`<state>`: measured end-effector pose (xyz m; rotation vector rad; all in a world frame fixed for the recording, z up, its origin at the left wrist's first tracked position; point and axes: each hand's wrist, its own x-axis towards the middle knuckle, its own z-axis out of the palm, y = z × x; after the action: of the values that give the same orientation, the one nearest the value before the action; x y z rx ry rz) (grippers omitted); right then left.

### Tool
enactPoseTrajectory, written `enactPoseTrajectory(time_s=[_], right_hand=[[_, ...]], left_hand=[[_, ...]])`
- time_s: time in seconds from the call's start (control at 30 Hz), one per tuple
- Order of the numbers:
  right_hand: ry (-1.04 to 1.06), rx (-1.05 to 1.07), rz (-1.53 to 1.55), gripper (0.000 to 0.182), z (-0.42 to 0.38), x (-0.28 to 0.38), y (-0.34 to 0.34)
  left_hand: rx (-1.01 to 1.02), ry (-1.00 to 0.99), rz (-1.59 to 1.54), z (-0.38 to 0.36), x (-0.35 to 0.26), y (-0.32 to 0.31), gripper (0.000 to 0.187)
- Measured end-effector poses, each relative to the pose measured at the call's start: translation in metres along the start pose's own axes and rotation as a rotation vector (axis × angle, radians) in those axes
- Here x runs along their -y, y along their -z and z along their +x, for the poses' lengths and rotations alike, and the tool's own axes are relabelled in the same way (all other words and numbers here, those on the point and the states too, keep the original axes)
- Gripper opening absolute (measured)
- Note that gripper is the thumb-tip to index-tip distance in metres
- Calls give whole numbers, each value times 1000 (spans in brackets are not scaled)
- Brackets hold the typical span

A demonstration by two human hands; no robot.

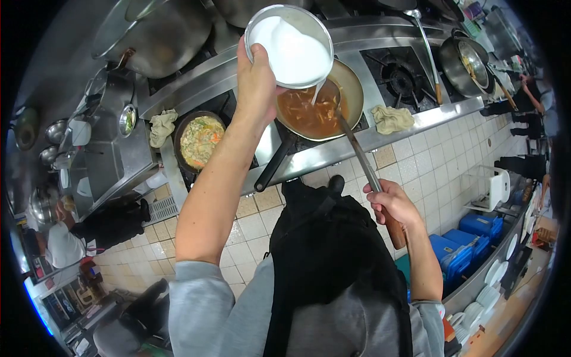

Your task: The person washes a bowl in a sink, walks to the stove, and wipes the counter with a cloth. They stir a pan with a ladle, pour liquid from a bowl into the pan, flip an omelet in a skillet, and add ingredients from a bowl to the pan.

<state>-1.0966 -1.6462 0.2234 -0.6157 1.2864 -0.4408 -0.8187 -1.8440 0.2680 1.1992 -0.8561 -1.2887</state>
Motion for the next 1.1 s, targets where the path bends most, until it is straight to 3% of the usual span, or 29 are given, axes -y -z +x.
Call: enactPoseTrajectory(time_s=[0.2, 0.27, 0.4, 0.6, 0.67, 0.8, 0.97, 1.1], right_hand=[[-72, 16, 347, 23, 5, 11, -19], [-47, 132, 488, 23, 15, 3, -13], [-11, 142, 503, 22, 8, 3, -11], [105, 24, 70, 24, -8, 9, 3], [104, -133, -144, 24, -12, 12, 5], [148, -250, -256, 21, -15, 12, 14], [113, -264, -292, 22, -10, 0, 11], [10, -66, -54, 24, -7, -3, 2]], left_hand=[[5, 106, -103, -10, -13, -4, 48], [4, 110, -119, -11, -15, -1, 48], [-12, 121, -146, -16, -22, 5, 46], [19, 123, -197, -19, -30, 22, 47], [32, 129, -193, -19, -31, 26, 47], [15, 143, -236, -21, -36, 29, 48], [5, 140, -240, -29, -39, 32, 48], [6, 173, -268, -35, -40, 37, 48]])
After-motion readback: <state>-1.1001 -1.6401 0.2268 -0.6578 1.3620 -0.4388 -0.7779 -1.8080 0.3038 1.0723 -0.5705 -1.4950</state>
